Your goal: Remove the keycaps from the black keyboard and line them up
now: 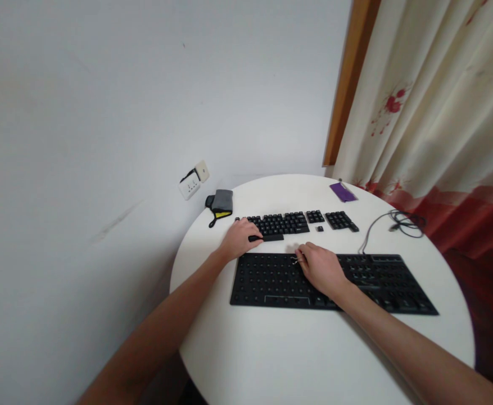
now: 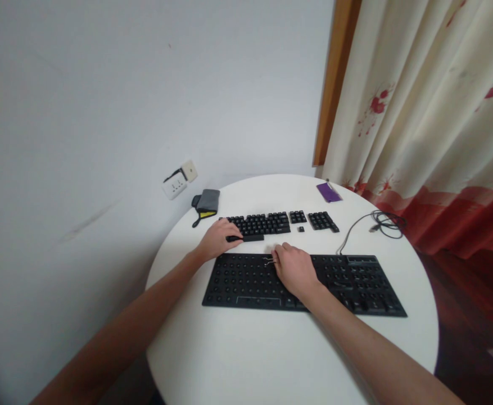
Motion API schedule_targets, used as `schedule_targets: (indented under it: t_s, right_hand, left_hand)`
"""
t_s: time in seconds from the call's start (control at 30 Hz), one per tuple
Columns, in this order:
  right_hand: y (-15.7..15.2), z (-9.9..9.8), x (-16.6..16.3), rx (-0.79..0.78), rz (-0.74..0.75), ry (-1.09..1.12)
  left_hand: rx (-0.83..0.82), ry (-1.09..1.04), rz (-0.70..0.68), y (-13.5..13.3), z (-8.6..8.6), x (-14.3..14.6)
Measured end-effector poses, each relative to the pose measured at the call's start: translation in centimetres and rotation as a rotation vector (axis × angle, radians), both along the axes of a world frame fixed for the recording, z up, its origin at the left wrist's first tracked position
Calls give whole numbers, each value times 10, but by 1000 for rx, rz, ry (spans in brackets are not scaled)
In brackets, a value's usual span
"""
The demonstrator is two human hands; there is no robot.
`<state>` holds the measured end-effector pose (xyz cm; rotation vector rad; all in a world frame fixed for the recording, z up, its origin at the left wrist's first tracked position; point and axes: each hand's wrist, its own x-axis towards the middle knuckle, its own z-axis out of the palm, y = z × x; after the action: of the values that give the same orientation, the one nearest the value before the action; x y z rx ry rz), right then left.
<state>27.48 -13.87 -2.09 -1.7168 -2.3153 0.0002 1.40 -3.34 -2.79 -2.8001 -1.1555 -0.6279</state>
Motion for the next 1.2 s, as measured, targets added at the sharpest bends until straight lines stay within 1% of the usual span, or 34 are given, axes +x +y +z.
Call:
schedule_targets:
  t_s: [0.2, 0.53, 0.67, 0.77, 0.83, 0.93, 1.03, 1.1, 1.13, 1.2]
  right_hand:
    - [0, -4, 1, 36, 12, 16]
    - [1, -4, 1, 34, 21, 35]
    - [1, -6, 2, 41, 28, 81]
    - [1, -6, 4, 65, 22, 218]
    - [2, 0, 7, 105, 20, 392]
    - [3, 18, 17, 208, 26, 697]
    - [-1, 39, 31, 294, -33, 886]
    - [-10, 48, 39, 232, -85, 952]
    - [-16, 49, 42, 162, -98, 975]
    - [-30, 45, 46, -3, -105, 1000]
  left_hand:
    - [10, -23, 0, -2, 2, 1]
    - [-2, -34, -5, -1, 3, 2]
    - [1, -42, -5, -1, 2, 1]
    - [17, -79, 3, -3, 3, 1]
    - [47, -135, 20, -6, 6, 2]
    - [90, -216, 30, -12, 11, 7]
    - [79, -214, -25, -21, 15, 15]
    - [53, -177, -85, -27, 17, 22]
    - [42, -159, -114, -29, 17, 25]
    - [32, -138, -156, -32, 17, 30]
